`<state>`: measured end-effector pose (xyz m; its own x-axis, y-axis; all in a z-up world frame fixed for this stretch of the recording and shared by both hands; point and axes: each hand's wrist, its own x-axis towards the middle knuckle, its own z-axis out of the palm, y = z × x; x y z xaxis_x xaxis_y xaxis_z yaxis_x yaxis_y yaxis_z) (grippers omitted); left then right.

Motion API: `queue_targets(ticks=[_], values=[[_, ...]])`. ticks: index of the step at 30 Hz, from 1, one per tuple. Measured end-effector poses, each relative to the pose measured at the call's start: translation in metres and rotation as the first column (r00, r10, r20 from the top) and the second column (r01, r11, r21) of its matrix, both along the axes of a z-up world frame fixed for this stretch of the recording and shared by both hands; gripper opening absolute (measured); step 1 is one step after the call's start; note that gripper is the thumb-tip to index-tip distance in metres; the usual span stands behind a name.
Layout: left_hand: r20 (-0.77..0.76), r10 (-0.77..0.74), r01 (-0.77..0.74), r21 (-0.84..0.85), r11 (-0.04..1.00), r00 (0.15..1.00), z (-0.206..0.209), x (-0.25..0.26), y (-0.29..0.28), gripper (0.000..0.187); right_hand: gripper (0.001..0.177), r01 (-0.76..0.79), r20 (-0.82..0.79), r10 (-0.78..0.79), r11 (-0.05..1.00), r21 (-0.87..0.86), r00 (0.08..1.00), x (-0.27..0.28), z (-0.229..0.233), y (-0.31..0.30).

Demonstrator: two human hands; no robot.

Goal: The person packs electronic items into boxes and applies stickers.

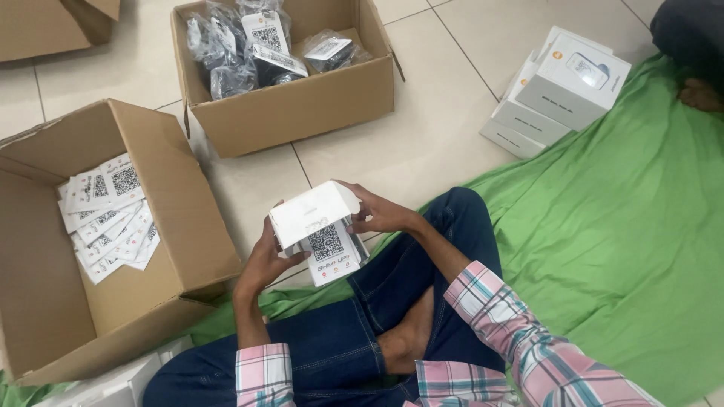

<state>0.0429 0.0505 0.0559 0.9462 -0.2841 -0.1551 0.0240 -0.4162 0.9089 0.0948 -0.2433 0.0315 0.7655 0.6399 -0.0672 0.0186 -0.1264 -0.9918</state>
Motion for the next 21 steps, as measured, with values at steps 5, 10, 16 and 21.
queue_targets(ticks=[5, 10, 16, 21], values=[[0.114, -0.021, 0.002, 0.167, 0.986, 0.993, -0.006, -0.002, -0.002, 0.094, 0.099, -0.062, 0.067, 0.072, 0.987, -0.151, 0.995, 0.001, -0.003, -0.007], [0.155, 0.090, -0.126, 0.237, 0.963, 0.984, -0.007, -0.012, -0.023, 0.087, 0.095, -0.044, 0.307, 0.105, 0.979, -0.199, 0.946, 0.001, -0.003, -0.009], [0.168, 0.167, -0.209, 0.275, 0.938, 0.972, -0.023, -0.008, -0.025, 0.075, 0.095, 0.011, 0.434, 0.093, 0.973, -0.230, 0.896, 0.006, -0.008, -0.010], [0.147, 0.182, -0.215, 0.253, 0.943, 0.972, -0.022, -0.007, -0.024, 0.069, 0.097, 0.043, 0.405, 0.063, 0.968, -0.247, 0.912, 0.004, -0.016, -0.007]])
